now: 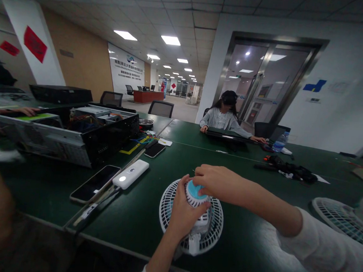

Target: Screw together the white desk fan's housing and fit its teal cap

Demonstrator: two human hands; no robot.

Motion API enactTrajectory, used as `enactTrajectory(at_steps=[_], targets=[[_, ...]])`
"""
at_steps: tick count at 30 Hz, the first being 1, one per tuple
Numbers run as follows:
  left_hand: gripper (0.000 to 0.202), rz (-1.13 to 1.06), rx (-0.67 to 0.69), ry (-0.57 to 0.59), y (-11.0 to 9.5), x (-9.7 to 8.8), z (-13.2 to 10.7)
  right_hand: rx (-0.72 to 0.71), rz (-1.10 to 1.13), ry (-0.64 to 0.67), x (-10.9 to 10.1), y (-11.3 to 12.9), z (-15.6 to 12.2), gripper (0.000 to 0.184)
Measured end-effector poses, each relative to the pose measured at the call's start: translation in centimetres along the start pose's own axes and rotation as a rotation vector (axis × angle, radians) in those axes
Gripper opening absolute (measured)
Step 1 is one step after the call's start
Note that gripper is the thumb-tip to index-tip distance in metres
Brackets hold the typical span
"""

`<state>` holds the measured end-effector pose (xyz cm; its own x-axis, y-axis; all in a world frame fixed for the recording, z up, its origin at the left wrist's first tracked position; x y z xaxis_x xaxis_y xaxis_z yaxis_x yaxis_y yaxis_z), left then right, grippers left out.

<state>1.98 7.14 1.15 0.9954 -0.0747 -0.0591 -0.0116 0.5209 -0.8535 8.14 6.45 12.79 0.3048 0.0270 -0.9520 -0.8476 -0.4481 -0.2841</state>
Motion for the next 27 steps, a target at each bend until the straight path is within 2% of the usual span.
enactTrajectory(at_steps=[7,10,17,20,23,27], targets=[[0.069,0.008,0.007,-0.007,-0.1,0.0,0.1,0.015,-0.067,0.004,0.2,0.6,0.7,0.023],[0.071,0.017,0.019,-0.015,0.2,0.1,0.1,0.057,-0.076,0.002,0.9,0.7,1.0,0.016],[0.066,0.006,0.069,-0.038,0.2,0.2,0.2,0.340,-0.005,-0.059,2.0,0.4,1.8,0.027],[0.065,-0.008,0.064,-0.029,0.2,0.2,0.2,0.395,0.047,-0.036,1.9,-0.2,2.1,0.029],[0.067,-0.004,0.052,-0.020,0.2,0.1,0.2,0.289,0.108,0.026,1.2,-0.8,1.6,0.027],[0.068,0.007,0.031,-0.003,0.4,0.1,0.1,0.020,0.159,0.113,0.3,-1.0,0.3,0.024]])
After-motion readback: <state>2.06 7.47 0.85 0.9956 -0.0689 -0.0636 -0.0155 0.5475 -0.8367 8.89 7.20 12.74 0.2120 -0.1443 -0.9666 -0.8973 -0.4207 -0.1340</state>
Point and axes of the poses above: each hand's wrist, its own z-axis towards the middle knuckle, its own x-axis out of the palm, y = z × x, the point moved 6 cm from there along z, towards the middle knuckle, and after that the axes turned 14 degrees about x, right-handed, at the moved point
